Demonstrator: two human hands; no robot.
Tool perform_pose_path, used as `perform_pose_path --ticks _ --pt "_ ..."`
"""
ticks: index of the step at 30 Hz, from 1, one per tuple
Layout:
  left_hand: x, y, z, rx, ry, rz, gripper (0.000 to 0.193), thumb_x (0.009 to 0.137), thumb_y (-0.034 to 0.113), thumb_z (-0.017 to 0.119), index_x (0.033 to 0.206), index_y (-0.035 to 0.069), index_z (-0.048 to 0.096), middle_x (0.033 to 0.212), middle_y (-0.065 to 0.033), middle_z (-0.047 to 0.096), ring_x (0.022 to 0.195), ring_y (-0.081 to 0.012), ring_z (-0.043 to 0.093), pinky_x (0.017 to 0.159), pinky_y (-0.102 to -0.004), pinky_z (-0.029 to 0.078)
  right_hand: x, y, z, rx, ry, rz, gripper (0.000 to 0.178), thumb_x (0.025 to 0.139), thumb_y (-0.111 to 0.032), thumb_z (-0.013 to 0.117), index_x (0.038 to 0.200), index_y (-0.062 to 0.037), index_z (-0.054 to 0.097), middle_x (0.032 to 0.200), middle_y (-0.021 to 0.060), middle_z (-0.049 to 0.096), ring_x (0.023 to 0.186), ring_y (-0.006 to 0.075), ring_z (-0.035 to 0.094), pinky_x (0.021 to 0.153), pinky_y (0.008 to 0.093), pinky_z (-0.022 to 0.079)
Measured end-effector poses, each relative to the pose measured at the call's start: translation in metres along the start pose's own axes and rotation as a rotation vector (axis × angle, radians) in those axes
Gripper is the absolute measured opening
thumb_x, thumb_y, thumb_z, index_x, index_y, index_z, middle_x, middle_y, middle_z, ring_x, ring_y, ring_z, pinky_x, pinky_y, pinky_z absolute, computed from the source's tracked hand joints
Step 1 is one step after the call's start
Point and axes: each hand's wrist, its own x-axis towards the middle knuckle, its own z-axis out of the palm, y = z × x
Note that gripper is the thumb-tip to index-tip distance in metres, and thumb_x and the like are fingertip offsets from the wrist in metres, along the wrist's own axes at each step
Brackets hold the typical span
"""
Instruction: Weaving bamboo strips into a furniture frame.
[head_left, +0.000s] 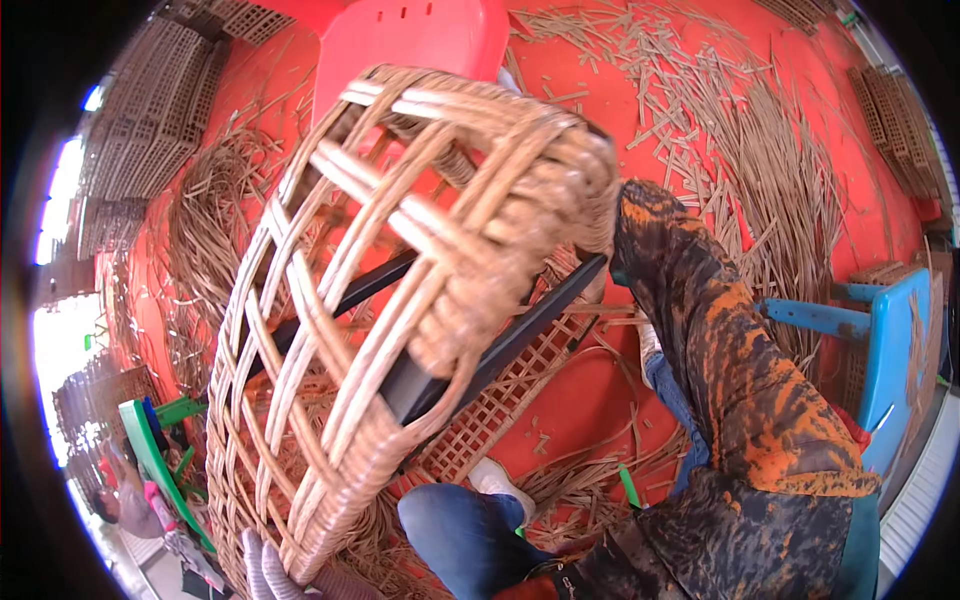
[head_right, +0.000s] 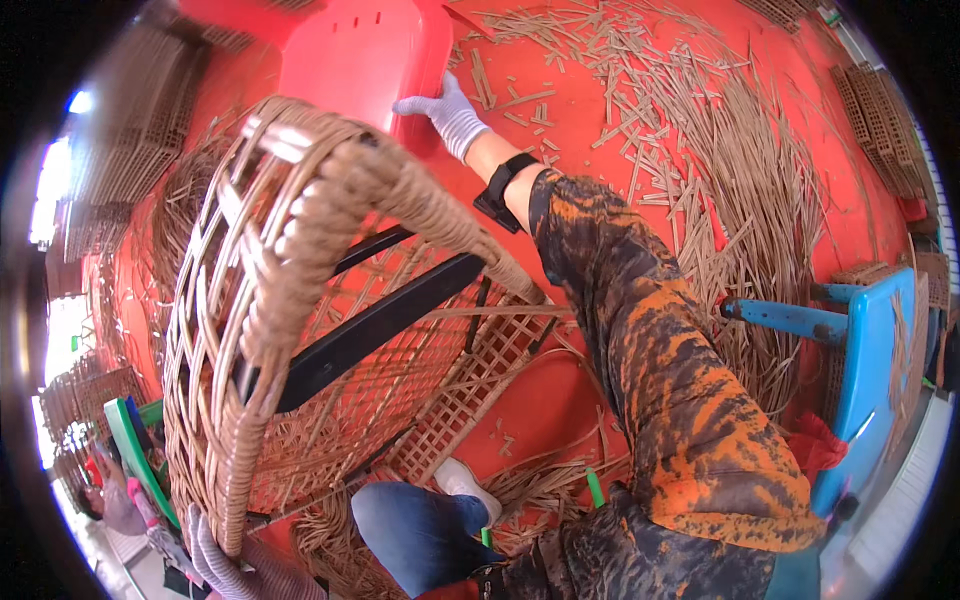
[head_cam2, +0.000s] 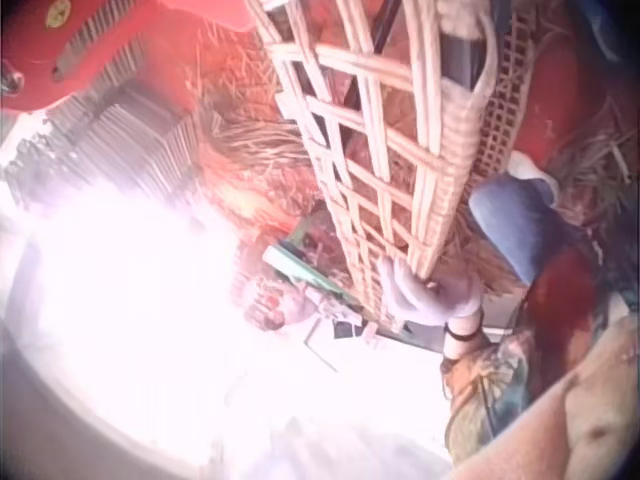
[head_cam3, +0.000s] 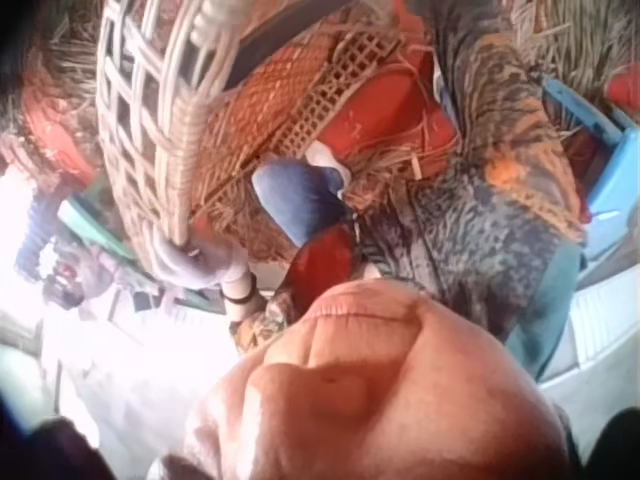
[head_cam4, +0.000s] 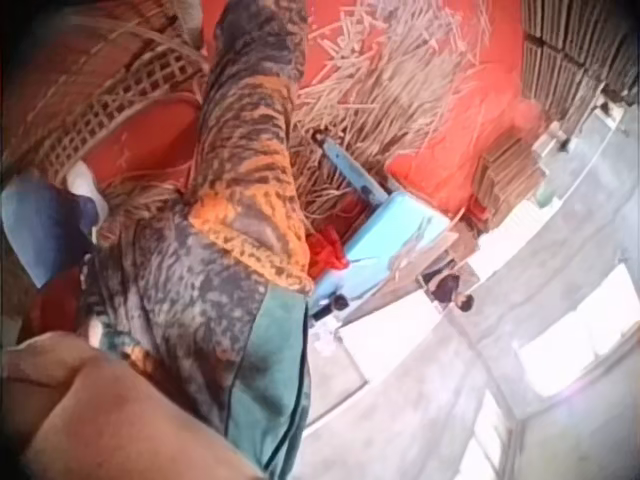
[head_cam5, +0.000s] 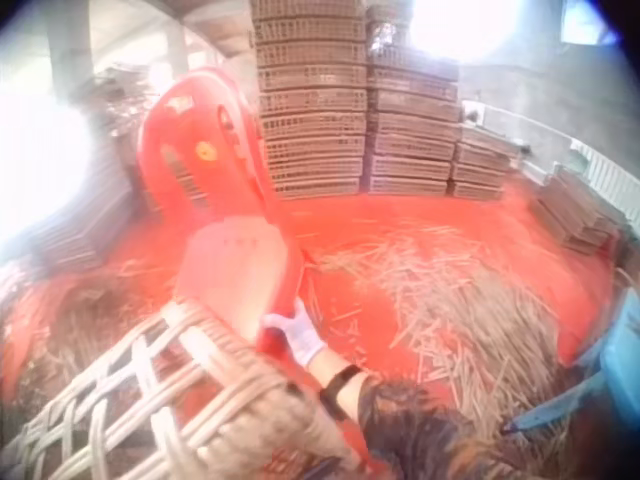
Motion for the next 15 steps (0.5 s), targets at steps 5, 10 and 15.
perform_pose_path --ticks 5,10,15 --pt "-0.013 0.014 -0.017 0.017 -0.021 0.037 0.021 0.09 0.011 0.06 0.105 -0.003 0.063 0.1 -0.0172 0.065 0.089 -0.0323 0.063 0.078 -0.0391 0.052 -0.028 0.015 -0.031 0.114 0.035 0.159 0.065 0.077 -0.027 0.075 0.128 -0.0024 0.043 0.119 0.0089 0.059 0.104 0.0196 0.057 0.094 0.0349 0.044" --pt "-0.02 0.021 -0.031 0.028 -0.03 0.068 0.017 0.088 0.006 0.06 0.104 -0.002 0.063 0.101 -0.0164 0.065 0.088 -0.0309 0.063 0.077 -0.0372 0.053 -0.1 0.015 -0.106 0.114 -0.009 0.475 0.063 0.079 -0.03 0.072 0.129 -0.003 0.043 0.119 0.0076 0.059 0.104 0.0189 0.057 0.093 0.035 0.044" --pt "-0.019 0.024 -0.033 0.017 0.007 0.074 0.021 0.088 0.013 0.065 0.101 -0.003 0.064 0.097 -0.0157 0.066 0.086 -0.0305 0.064 0.075 -0.0365 0.054 -0.146 0.011 -0.139 0.111 -0.09 0.644 0.062 0.081 -0.032 0.069 0.13 -0.0037 0.043 0.119 0.0063 0.059 0.103 0.0182 0.057 0.092 0.0351 0.044"
